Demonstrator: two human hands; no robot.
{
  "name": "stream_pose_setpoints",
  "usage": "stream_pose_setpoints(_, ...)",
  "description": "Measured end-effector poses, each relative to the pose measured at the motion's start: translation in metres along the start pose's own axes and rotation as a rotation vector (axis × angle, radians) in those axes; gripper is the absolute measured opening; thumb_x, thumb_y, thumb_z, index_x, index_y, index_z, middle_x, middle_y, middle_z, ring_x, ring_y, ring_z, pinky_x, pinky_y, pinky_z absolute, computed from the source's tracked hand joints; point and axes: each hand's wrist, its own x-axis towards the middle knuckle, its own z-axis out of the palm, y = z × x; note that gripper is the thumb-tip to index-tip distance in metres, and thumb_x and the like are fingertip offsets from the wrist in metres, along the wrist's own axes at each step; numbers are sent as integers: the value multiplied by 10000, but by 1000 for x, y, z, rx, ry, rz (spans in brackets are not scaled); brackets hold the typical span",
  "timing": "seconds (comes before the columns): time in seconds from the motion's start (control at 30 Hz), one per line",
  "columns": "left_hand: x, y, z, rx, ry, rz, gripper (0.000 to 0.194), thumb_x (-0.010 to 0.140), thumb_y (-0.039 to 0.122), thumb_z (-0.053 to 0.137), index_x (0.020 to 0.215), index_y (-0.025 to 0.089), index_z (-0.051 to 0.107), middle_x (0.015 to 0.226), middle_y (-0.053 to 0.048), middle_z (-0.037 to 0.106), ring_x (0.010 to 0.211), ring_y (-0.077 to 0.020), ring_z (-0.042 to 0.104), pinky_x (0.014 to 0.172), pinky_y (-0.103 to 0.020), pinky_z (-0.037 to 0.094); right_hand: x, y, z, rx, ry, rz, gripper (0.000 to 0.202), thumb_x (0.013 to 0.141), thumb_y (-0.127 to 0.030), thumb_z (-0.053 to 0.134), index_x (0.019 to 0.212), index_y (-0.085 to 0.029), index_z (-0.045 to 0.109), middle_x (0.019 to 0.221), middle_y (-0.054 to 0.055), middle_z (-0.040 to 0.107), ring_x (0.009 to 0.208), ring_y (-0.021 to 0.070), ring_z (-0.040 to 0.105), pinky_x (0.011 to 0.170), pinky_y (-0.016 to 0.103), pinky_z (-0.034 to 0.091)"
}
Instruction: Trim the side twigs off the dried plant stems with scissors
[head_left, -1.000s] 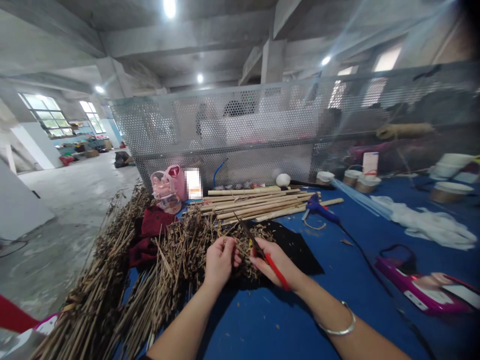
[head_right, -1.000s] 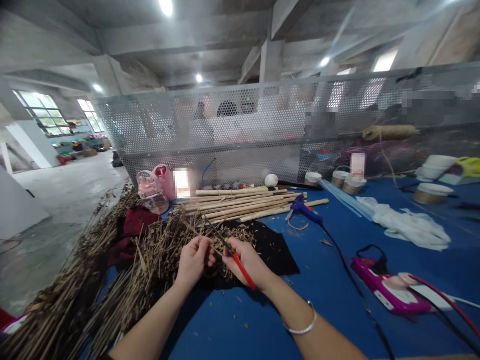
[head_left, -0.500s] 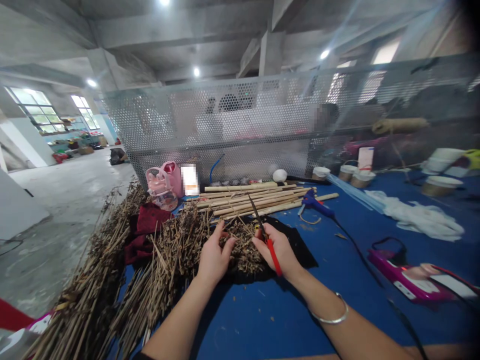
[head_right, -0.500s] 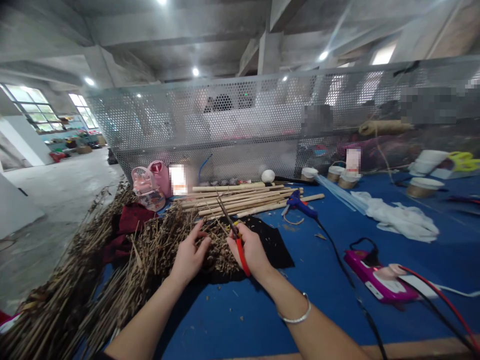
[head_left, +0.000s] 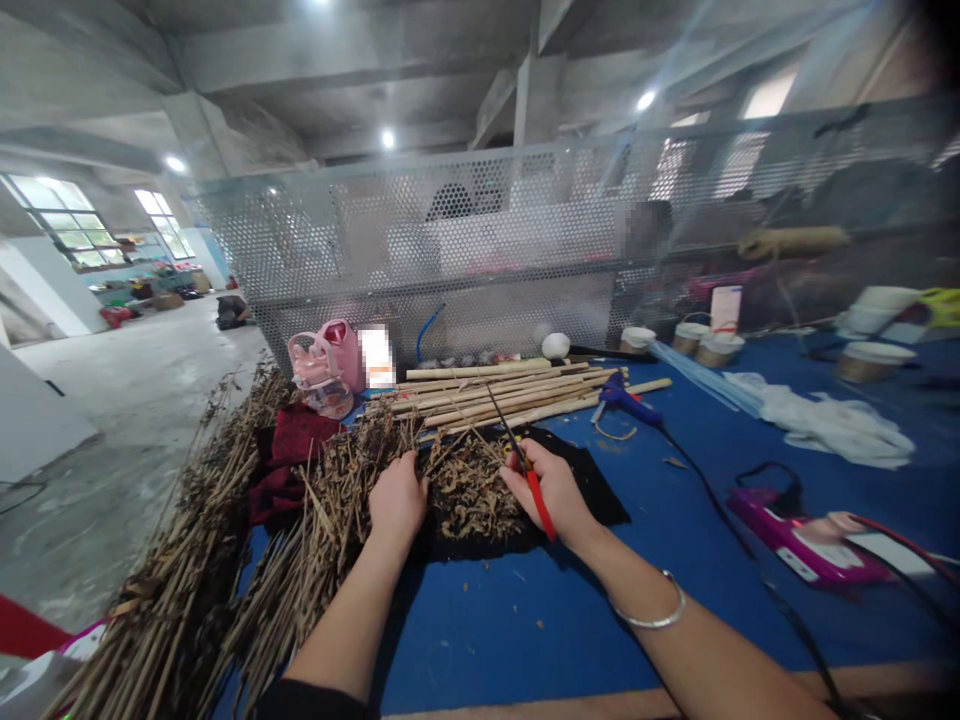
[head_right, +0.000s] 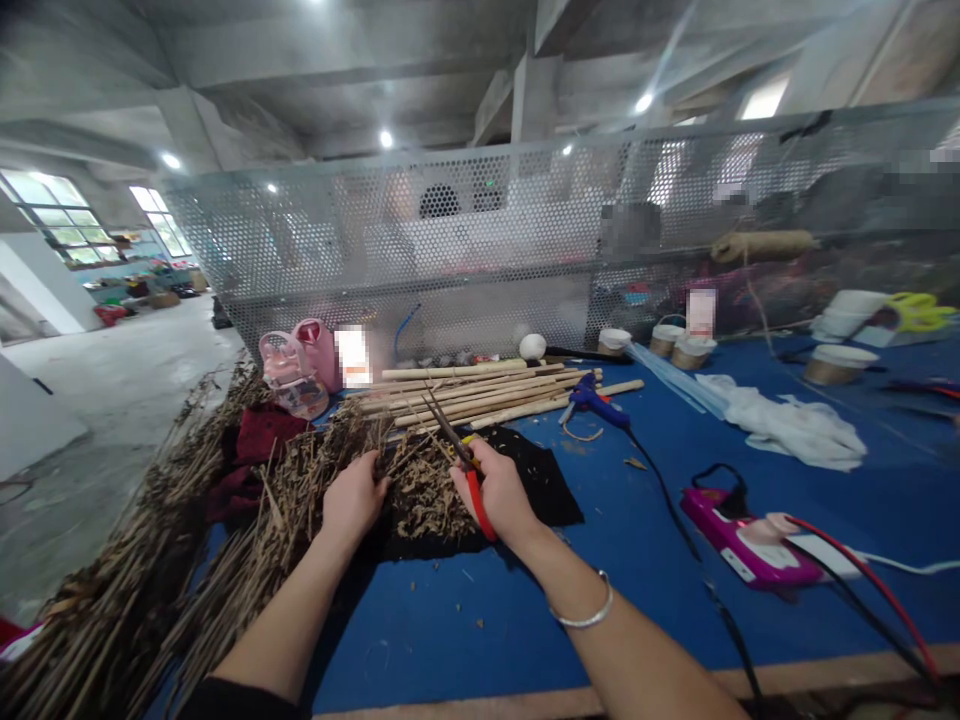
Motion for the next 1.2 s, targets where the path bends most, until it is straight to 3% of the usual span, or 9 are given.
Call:
stream_pose_setpoints(0.23, -10, 4, -19, -66, 17, 6, 336, 792, 244, 452, 1115, 186, 522, 1037, -112, 607, 905, -202, 580, 759, -286, 414, -1, 1, -1, -27, 28, -1, 86, 716, -238, 542, 722, -184, 475, 620, -17, 545, 498, 89, 470, 494, 189, 391)
stream_pose_setpoints(0.5, -10, -10, -30, 77, -89, -62, 253, 734, 242, 511, 961, 145, 566, 874, -134, 642, 850, -260, 599, 722, -312, 415, 0, 0, -1, -90, 53, -20, 102, 722, -261, 532, 693, -183, 472, 614, -12, 534, 525, 98, 479, 517, 195, 395)
stream_pose_setpoints(0.63, -12, -8, -47, 61, 42, -91, 264, 743, 339, 522, 934, 165, 576, 890, -104, 635, 836, -239, 592, 694, -293, 411, -1, 0, -1, -73, 29, -16, 92, 718, -258, 532, 700, -183, 481, 617, -11, 543, 524, 99, 482, 522, 196, 402)
stream_pose_setpoints(0.73, -31, -8, -66, -2, 172, -77, 257, 764, 372, 493, 919, 190, 589, 909, -62, 633, 812, -198, 586, 681, -263, 394, -1, 2, 0, -54, 31, -23, 95, 709, -257, 545, 724, -179, 493, 641, -9, 553, 529, 96, 485, 524, 193, 403)
stream_pose_setpoints(0.8, -52, -13, -72, -31, 97, -81, 233, 771, 391, 477, 808, 207, 615, 784, -30, 643, 721, -176, 582, 621, -249, 378, -2, 3, 1, -48, 38, -27, 96, 711, -257, 547, 726, -177, 496, 639, -13, 549, 525, 91, 479, 524, 189, 400)
stream_pose_setpoints(0.93, -98, -31, -58, -67, -182, -119, 173, 746, 306, 516, 831, 218, 639, 774, -32, 651, 710, -176, 582, 616, -246, 371, -3, 1, 2, -46, 42, -47, 104, 726, -272, 539, 719, -176, 501, 625, -21, 537, 509, 80, 461, 514, 182, 388)
stream_pose_setpoints(1.0, -114, -38, -44, -59, -208, -111, 183, 733, 242, 523, 872, 197, 634, 872, -60, 640, 773, -186, 583, 659, -250, 377, -3, 1, 3, -43, 38, -53, 114, 730, -281, 535, 717, -174, 499, 623, -22, 533, 503, 78, 455, 502, 179, 383)
stream_pose_setpoints(1.07, -123, -42, -32, -81, -224, -98, 166, 770, 225, 466, 786, 187, 627, 838, -65, 632, 756, -180, 581, 658, -250, 379, -4, 1, 3, -45, 33, -53, 119, 732, -286, 532, 719, -173, 499, 619, -22, 529, 499, 77, 451, 496, 179, 380)
stream_pose_setpoints(1.2, -130, -44, -22, -129, -160, -99, 200, 795, 251, 434, 743, 192, 617, 806, -64, 635, 748, -184, 585, 663, -255, 388, -3, 3, 2, -55, 46, -55, 113, 734, -283, 526, 724, -172, 503, 617, -22, 529, 506, 79, 452, 507, 181, 382)
